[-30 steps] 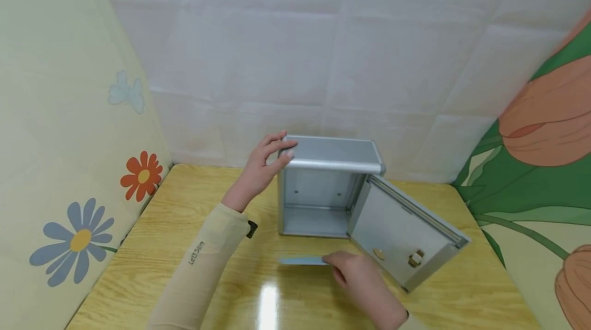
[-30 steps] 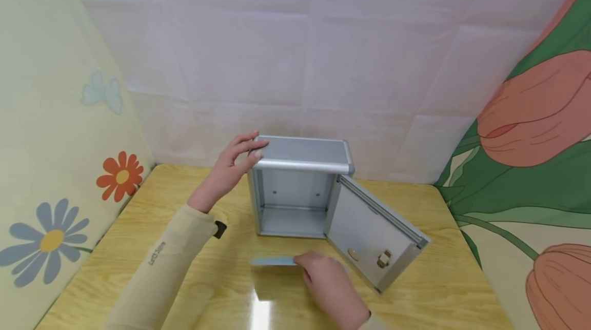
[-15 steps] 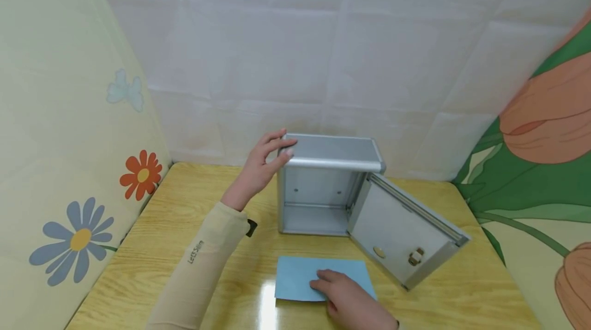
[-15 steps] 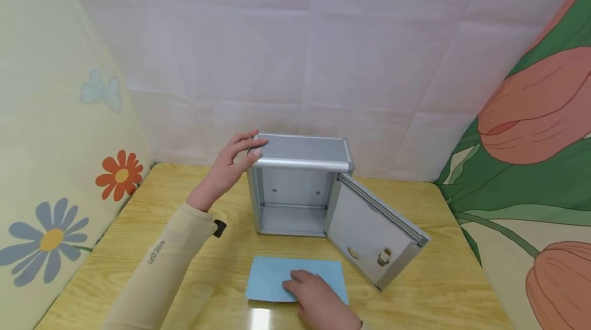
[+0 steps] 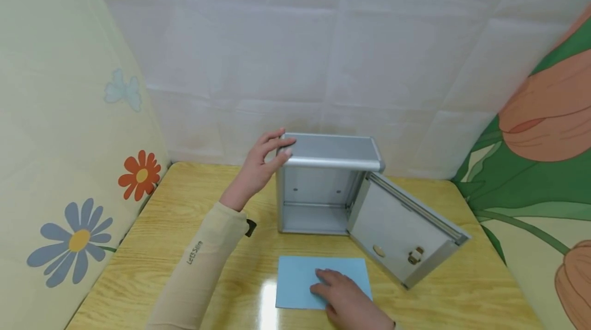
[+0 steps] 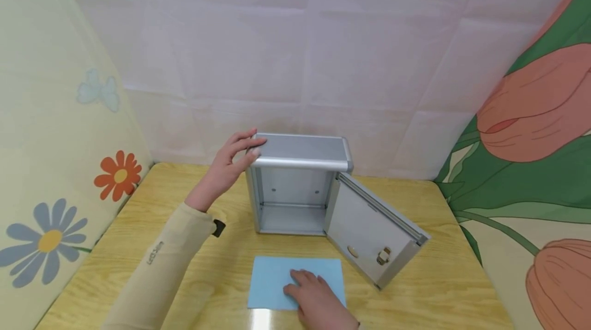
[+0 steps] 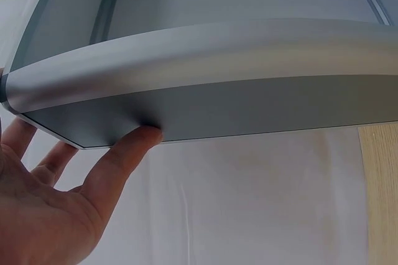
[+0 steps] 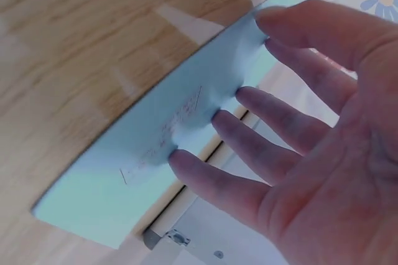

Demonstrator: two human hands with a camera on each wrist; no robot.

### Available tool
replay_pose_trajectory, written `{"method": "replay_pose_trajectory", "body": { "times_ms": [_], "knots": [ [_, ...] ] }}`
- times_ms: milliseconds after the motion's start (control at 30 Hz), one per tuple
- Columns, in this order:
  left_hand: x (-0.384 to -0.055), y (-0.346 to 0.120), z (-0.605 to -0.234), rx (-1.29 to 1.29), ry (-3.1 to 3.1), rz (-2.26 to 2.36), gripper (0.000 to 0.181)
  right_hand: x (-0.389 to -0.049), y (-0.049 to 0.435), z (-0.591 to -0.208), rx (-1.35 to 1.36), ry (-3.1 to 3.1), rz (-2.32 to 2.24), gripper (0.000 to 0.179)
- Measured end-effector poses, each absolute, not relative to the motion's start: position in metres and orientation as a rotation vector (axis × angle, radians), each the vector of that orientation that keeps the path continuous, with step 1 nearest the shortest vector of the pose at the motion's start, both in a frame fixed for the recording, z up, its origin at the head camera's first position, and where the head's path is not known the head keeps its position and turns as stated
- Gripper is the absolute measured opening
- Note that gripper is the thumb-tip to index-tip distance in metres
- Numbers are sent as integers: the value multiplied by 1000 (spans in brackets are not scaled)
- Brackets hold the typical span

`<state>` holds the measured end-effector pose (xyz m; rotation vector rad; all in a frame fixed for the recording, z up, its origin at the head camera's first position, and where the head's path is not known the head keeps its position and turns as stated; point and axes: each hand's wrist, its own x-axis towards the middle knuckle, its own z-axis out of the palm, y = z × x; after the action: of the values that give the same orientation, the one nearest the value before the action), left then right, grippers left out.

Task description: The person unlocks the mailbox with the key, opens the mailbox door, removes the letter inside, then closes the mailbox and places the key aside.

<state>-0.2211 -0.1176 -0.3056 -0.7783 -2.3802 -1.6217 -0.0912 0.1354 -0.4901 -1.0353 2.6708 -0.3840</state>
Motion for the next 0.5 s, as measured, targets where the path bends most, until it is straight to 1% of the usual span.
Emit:
{"method": "replay_pose_trajectory", "body": {
  "times_ms": [200,500],
  "knots": [
    [-221,-119,-307,-775,-2378,-1637,36,-101,133,-493,-1065,2728,-377,39],
    [-221,-118,-307,-790,-2370,-1640,37,-117,129,-492,-1040,2772,-343,38]
  ]
}}
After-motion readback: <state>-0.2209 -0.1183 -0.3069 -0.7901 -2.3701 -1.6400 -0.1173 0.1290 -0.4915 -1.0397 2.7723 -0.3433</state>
